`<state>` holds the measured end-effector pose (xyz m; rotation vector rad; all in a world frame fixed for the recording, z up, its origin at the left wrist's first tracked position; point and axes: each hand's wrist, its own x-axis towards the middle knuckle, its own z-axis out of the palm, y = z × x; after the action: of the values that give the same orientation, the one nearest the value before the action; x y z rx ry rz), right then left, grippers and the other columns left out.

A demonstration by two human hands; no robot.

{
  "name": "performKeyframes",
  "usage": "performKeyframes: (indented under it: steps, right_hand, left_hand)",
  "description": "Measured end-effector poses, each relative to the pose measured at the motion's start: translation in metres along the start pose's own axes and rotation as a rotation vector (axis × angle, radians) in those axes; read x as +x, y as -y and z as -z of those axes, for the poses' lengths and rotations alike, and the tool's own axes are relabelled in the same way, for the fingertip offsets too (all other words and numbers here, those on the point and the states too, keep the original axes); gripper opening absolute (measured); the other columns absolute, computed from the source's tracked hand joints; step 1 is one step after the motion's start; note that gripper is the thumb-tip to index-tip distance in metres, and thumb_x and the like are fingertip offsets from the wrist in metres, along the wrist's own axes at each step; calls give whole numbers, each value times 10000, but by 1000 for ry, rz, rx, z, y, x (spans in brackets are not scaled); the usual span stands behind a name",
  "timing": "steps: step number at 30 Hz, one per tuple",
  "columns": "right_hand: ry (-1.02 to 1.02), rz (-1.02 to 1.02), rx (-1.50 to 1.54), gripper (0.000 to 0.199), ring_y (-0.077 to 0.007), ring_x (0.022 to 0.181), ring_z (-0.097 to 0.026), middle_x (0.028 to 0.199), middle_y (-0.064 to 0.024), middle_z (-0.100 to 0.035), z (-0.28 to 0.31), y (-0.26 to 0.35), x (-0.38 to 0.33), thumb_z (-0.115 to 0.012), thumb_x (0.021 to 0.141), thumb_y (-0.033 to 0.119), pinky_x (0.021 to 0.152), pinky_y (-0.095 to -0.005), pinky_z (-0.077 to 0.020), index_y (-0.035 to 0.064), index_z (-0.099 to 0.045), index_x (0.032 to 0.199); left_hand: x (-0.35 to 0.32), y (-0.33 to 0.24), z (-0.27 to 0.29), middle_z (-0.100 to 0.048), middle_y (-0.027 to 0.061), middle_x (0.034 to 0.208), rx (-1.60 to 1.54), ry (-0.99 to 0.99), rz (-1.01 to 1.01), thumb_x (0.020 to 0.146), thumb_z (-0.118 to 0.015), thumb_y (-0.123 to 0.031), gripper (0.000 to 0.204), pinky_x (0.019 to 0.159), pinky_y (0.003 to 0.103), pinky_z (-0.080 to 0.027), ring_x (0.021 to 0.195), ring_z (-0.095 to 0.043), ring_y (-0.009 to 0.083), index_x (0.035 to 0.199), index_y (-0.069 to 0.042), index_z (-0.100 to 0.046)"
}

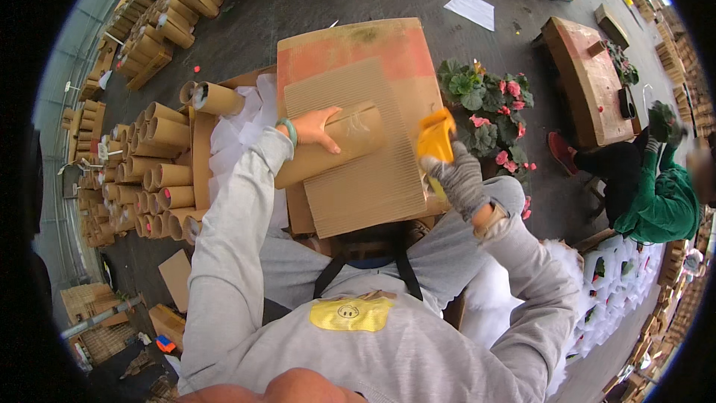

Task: The person places cotton and artificial flowers into cardboard cones, wraps them in plastic, and seals them with tape. The finished cones are placed into a nearby box.

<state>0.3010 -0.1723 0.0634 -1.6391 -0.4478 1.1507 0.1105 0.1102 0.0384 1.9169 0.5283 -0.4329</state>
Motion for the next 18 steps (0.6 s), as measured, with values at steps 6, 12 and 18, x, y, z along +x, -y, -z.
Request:
performKeyframes:
  steps: [6, 12, 18]
  right_hand:
    - [-243, 530, -1332, 521, -412, 1032, -506, 1091, -254, -530, 15, -77, 115, -723, 720, 273, 836, -455, -443, 72, -489, 1140]
    - [-50, 493, -1082, 232, -301, 917, -594, 949, -128, -630, -11, -51, 100, -646, 780, 136, 827, -362, -470, 78, -602, 1000]
    - [618, 493, -419, 552, -235, 950, -599, 1121, -156, -590, -101, 14, -5, -587, 894, 254, 828, -376, -481, 42, -380, 1360]
  left_hand:
    - [-25, -13, -8, -535, 161, 1254, -665, 95, 88, 666, -784, -238, 810, 937, 344, -438, 1127, -533, 234, 1332, 11, -398]
    - [-69, 14, -57, -631, 107, 1077, -1493, -207, -55, 863, -601, -362, 489, 823, 345, -518, 919, -632, 218, 1207, -21, -530]
    - [-91, 31, -67, -614, 84, 1116, -1790, -484, -290, 905, -501, -482, 513, 840, 376, -505, 977, -609, 221, 1210, -70, -526]
